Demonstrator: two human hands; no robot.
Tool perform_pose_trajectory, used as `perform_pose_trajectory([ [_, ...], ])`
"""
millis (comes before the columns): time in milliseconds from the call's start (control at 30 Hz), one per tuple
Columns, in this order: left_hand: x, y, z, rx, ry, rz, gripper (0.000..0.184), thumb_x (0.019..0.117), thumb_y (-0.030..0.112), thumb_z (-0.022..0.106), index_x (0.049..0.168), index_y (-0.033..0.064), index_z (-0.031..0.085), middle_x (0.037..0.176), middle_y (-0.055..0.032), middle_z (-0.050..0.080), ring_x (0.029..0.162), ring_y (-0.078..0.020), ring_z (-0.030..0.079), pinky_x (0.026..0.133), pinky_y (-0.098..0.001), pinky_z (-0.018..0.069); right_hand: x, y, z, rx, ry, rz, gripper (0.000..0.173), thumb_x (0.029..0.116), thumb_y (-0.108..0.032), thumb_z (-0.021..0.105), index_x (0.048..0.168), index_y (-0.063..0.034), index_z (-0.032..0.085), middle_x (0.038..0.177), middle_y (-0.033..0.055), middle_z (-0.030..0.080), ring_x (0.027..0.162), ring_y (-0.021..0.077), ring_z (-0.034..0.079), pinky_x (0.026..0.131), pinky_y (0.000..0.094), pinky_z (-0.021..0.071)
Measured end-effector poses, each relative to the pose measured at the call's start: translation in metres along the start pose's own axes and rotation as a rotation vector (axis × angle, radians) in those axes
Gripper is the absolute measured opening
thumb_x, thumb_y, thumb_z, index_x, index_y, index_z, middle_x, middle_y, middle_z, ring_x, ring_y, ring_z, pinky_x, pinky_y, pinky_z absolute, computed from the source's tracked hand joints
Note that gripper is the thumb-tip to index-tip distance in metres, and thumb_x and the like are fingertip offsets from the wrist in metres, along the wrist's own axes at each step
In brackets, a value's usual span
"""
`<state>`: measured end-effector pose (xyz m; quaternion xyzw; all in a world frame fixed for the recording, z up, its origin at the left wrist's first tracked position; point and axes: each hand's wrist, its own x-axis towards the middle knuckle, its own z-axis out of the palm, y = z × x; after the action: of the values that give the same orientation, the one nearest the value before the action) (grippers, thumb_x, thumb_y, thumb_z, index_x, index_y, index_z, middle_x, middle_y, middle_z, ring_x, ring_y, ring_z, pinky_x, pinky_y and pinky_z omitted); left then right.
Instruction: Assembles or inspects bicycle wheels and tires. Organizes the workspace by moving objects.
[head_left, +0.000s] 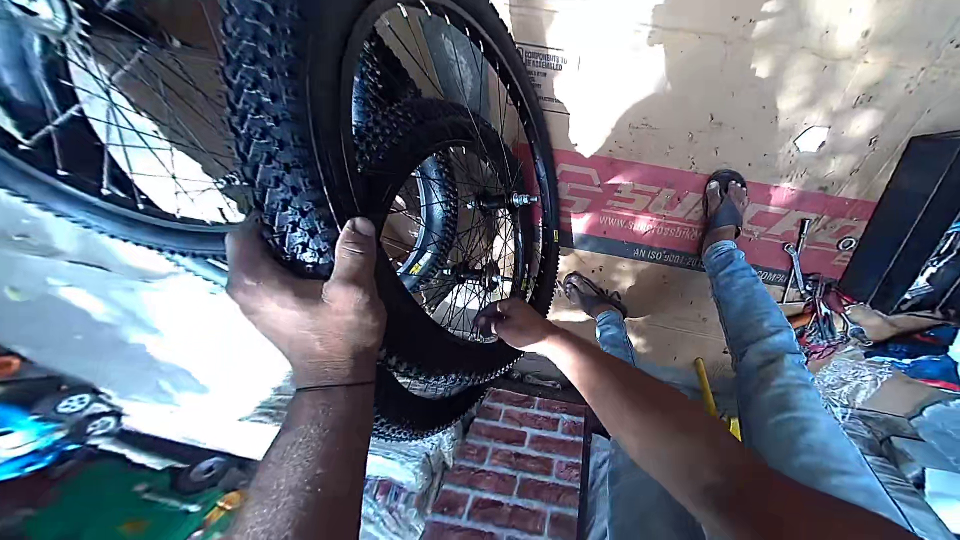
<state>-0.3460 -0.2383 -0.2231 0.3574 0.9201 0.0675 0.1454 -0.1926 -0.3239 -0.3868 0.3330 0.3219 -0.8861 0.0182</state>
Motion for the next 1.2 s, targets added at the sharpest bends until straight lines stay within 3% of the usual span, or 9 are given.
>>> perform_pose_trajectory([
  [300,-0.001,-0.009,0.0,-0.063,0.004,0.033,0.066,0.0915,0.051,0.07,0.134,0.0021,0.056,0.125,-0.0169,0.065,0.116,-0.0141,0.063,0.103,-0.0346,0.0495,0.013,-0.01,-0.01,-0.116,-0.2,0.005,0.023,0.104,-0.01,0.056,0.107,0.0062,0.072,0.093,0.0131,0.073,0.082,0.0135,0.066,0.081,0.0351,0.056],
  [467,0.003,-0.007,0.0,-0.022,0.018,0.039,0.066,0.0913,0.049,0.069,0.133,0.0001,0.057,0.122,-0.0177,0.065,0.114,-0.014,0.064,0.102,-0.0338,0.0492,0.008,-0.018,0.01,0.06,0.117,0.365,0.035,0.0884,-0.035,0.08,0.078,-0.0035,0.068,0.071,0.0032,0.061,0.064,0.0121,0.053,0.062,0.0371,0.045],
  [533,0.004,-0.007,0.0,-0.029,0.018,0.034,0.063,0.0916,0.049,0.07,0.132,0.002,0.058,0.121,-0.0144,0.066,0.112,-0.0106,0.064,0.101,-0.0317,0.0501,0.001,-0.016,0.027,0.19,0.288,0.383,0.028,0.0855,-0.029,0.083,0.087,-0.0038,0.071,0.081,0.0082,0.067,0.075,0.0186,0.062,0.071,0.0445,0.0517],
  [600,0.003,-0.005,0.0,-0.032,0.027,0.043,0.063,0.0917,0.049,0.069,0.131,0.0016,0.058,0.119,-0.0142,0.066,0.111,-0.0091,0.064,0.099,-0.0304,0.0497,-0.011,-0.023,0.036,0.288,0.321,0.319,0.021,0.0962,-0.023,0.073,0.104,-0.0041,0.075,0.093,0.0103,0.072,0.083,0.018,0.065,0.079,0.0425,0.0544],
  [700,0.0,-0.002,0.0,-0.031,0.039,0.055,0.062,0.0914,0.048,0.07,0.131,0.0007,0.058,0.119,-0.0142,0.066,0.111,-0.0084,0.064,0.099,-0.0286,0.0497,-0.027,-0.035,0.046,0.482,0.333,0.425,0.03,0.11,-0.029,0.048,0.105,-0.0079,0.069,0.075,-0.0002,0.051,0.054,0.0063,0.04,0.05,0.0242,0.0361],
  [800,0.0,-0.001,0.002,-0.037,0.038,0.044,0.064,0.0913,0.048,0.072,0.132,0.0007,0.059,0.123,-0.0152,0.066,0.115,-0.0102,0.063,0.103,-0.0303,0.049,-0.03,-0.029,0.041,0.76,0.332,0.514,0.021,0.1068,-0.022,0.053,0.11,-0.0077,0.068,0.076,-0.0013,0.051,0.052,0.0058,0.039,0.048,0.0216,0.0354],
  [967,0.0,-0.003,0.001,-0.042,0.039,0.026,0.064,0.091,0.049,0.072,0.133,0.0023,0.058,0.124,-0.0133,0.066,0.116,-0.009,0.063,0.104,-0.0296,0.049,-0.035,-0.024,0.047,0.985,0.43,0.581,0.023,0.1018,-0.022,0.05,0.086,-0.0116,0.062,0.065,-0.0036,0.045,0.049,0.0082,0.04,0.047,0.0229,0.0369],
  [1133,-0.009,-0.007,0.003,-0.021,0.06,0.084,0.064,0.0919,0.048,0.07,0.131,-0.0016,0.058,0.122,-0.0181,0.066,0.113,-0.0102,0.063,0.101,-0.0278,0.0481,-0.036,-0.03,0.066,0.708,0.505,0.451,0.032,0.1079,-0.027,0.045,0.122,-0.0073,0.067,0.086,0.0027,0.051,0.061,0.0106,0.043,0.055,0.028,0.0391],
  [1200,-0.007,-0.008,0.002,-0.003,0.058,0.097,0.064,0.0919,0.048,0.07,0.129,-0.002,0.059,0.119,-0.0182,0.066,0.111,-0.0109,0.064,0.099,-0.0286,0.0486,-0.034,-0.03,0.075,0.659,0.569,0.395,0.025,0.1045,-0.021,0.051,0.099,-0.0061,0.07,0.078,0.002,0.056,0.059,0.0095,0.046,0.055,0.0283,0.0413],
])
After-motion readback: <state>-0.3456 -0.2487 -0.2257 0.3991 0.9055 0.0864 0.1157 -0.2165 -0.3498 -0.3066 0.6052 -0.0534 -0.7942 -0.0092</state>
